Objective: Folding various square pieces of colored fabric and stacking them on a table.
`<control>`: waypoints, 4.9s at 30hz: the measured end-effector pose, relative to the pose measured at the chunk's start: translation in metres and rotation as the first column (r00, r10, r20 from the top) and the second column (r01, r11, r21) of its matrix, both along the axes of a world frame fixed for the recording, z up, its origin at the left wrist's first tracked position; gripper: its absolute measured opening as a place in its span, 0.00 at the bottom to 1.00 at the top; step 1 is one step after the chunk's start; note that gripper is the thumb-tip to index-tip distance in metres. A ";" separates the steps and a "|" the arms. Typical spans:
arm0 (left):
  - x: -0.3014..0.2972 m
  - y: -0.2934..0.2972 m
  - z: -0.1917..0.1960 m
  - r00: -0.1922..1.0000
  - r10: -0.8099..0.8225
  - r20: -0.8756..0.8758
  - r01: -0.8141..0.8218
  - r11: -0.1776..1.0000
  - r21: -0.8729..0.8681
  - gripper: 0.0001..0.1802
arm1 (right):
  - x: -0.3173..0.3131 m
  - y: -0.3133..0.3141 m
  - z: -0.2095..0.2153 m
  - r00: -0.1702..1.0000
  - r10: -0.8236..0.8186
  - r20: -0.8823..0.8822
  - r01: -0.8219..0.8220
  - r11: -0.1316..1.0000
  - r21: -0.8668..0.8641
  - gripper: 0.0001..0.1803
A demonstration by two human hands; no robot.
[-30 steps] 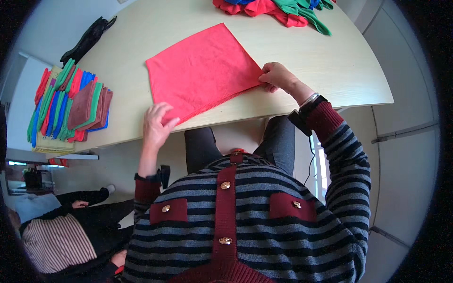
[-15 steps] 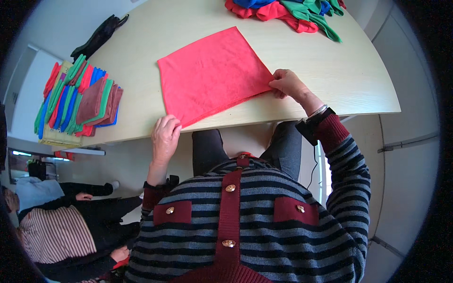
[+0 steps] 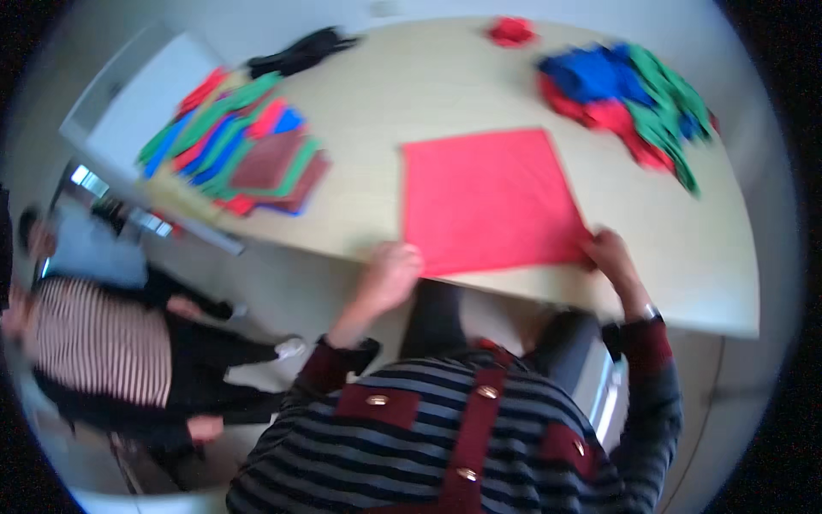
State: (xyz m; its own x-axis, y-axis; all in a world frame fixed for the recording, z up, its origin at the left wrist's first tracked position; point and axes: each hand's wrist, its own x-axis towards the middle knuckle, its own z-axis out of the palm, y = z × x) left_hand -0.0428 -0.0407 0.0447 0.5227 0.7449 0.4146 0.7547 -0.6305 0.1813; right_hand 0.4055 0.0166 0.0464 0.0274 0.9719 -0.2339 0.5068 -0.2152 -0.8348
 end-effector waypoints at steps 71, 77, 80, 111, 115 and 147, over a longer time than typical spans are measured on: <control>0.067 0.234 -0.018 0.968 0.251 0.010 -0.245 0.952 -0.185 0.39 | -0.171 0.227 -0.028 0.470 0.255 0.845 -0.720 0.665 0.199 0.38; 0.056 0.232 -0.010 0.946 0.323 -0.003 -0.316 0.924 -0.216 0.38 | -0.133 0.238 -0.036 0.509 0.208 0.835 -0.651 0.727 0.217 0.37; 0.052 0.226 -0.004 0.925 0.379 -0.019 -0.372 0.895 -0.247 0.39 | -0.112 0.237 -0.037 0.505 0.132 0.853 -0.586 0.778 0.227 0.37; 0.046 0.029 -0.020 0.886 0.412 -0.212 -0.455 0.862 -0.223 0.36 | -0.056 -0.020 -0.017 0.631 -0.019 0.775 -0.395 0.852 0.343 0.34; 0.035 0.022 -0.025 0.861 0.453 -0.229 -0.497 0.846 -0.194 0.36 | -0.035 -0.019 -0.016 0.625 -0.070 0.778 -0.285 0.907 0.310 0.34; 0.000 -0.017 0.023 0.915 0.098 0.392 -0.080 0.995 -0.062 0.09 | -0.039 -0.028 0.008 0.751 0.105 0.652 -0.560 0.624 0.545 0.17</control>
